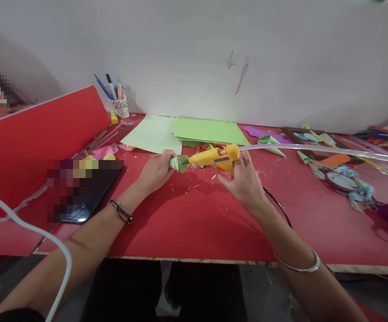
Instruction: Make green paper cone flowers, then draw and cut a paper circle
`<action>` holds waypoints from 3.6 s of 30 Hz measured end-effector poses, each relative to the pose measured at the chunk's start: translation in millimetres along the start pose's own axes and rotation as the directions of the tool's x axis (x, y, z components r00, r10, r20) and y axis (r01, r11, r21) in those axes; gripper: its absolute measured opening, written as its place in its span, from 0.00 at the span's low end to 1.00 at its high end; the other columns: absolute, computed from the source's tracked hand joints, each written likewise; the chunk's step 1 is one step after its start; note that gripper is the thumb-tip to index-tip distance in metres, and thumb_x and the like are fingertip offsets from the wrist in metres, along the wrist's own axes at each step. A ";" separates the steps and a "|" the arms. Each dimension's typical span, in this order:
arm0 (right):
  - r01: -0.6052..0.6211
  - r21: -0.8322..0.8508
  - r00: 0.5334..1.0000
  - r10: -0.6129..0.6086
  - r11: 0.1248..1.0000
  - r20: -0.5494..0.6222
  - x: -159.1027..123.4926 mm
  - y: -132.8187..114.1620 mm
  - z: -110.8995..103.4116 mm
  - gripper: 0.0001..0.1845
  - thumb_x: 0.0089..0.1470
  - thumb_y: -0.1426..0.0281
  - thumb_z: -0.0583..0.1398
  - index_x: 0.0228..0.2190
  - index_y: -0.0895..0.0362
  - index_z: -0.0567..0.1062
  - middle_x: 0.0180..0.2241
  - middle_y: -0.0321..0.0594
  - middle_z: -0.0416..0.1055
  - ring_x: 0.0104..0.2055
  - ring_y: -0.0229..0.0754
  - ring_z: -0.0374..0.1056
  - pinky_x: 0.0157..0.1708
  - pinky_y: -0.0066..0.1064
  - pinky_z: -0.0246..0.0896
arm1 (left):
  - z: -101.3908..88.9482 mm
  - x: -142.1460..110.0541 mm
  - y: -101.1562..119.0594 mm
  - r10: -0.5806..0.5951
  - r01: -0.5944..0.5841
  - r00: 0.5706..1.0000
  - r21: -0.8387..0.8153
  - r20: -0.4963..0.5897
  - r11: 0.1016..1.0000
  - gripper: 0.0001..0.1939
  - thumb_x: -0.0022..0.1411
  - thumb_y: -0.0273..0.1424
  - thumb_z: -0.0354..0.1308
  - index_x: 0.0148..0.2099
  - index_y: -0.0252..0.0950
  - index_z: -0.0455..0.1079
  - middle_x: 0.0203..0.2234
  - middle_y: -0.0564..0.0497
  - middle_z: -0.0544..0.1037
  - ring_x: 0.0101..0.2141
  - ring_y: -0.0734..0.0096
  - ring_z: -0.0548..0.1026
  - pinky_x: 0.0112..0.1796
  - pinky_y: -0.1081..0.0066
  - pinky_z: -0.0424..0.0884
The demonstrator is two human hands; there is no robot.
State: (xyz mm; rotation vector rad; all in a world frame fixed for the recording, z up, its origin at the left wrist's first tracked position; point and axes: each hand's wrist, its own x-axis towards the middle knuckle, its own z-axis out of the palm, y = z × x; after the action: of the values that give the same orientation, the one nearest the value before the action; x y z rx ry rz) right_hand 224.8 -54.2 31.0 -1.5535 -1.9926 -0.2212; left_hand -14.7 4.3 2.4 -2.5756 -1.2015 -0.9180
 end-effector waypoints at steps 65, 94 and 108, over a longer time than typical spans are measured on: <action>-0.015 0.072 0.997 0.010 0.997 0.078 1.7 6.0 9.7 0.12 0.45 0.71 0.50 0.36 0.57 0.62 0.35 0.46 0.61 0.34 0.46 0.61 0.29 0.36 0.57 | -3.5 -0.7 4.5 -0.081 0.078 0.993 0.040 0.083 0.996 0.13 0.52 0.24 0.47 0.41 0.36 0.49 0.25 0.51 0.67 0.24 0.71 0.66 0.26 0.72 0.60; -0.002 -0.003 0.999 0.002 1.000 0.040 1.0 8.7 8.4 0.27 0.46 0.59 0.54 0.47 0.58 0.59 0.41 0.49 0.59 0.38 0.48 0.62 0.27 0.36 0.62 | -6.1 -0.1 9.0 -0.208 0.239 0.925 -0.060 0.316 0.969 0.10 0.51 0.27 0.49 0.38 0.37 0.57 0.24 0.51 0.71 0.25 0.69 0.69 0.22 0.75 0.55; -0.566 -0.265 0.824 0.545 0.780 -0.154 5.9 106.0 -8.5 0.26 0.45 0.56 0.54 0.42 0.60 0.63 0.40 0.50 0.61 0.39 0.50 0.64 0.32 0.38 0.60 | -5.0 -0.2 5.4 -0.318 0.322 0.896 0.039 0.310 0.946 0.11 0.53 0.34 0.49 0.40 0.38 0.60 0.27 0.50 0.73 0.28 0.65 0.72 0.21 0.74 0.55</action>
State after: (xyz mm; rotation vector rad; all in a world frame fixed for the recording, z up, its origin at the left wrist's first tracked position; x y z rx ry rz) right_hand 325.1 -21.2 17.3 -2.2260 -1.3990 -0.3403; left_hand -13.2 -1.3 6.9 -2.6511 -1.7516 -0.5752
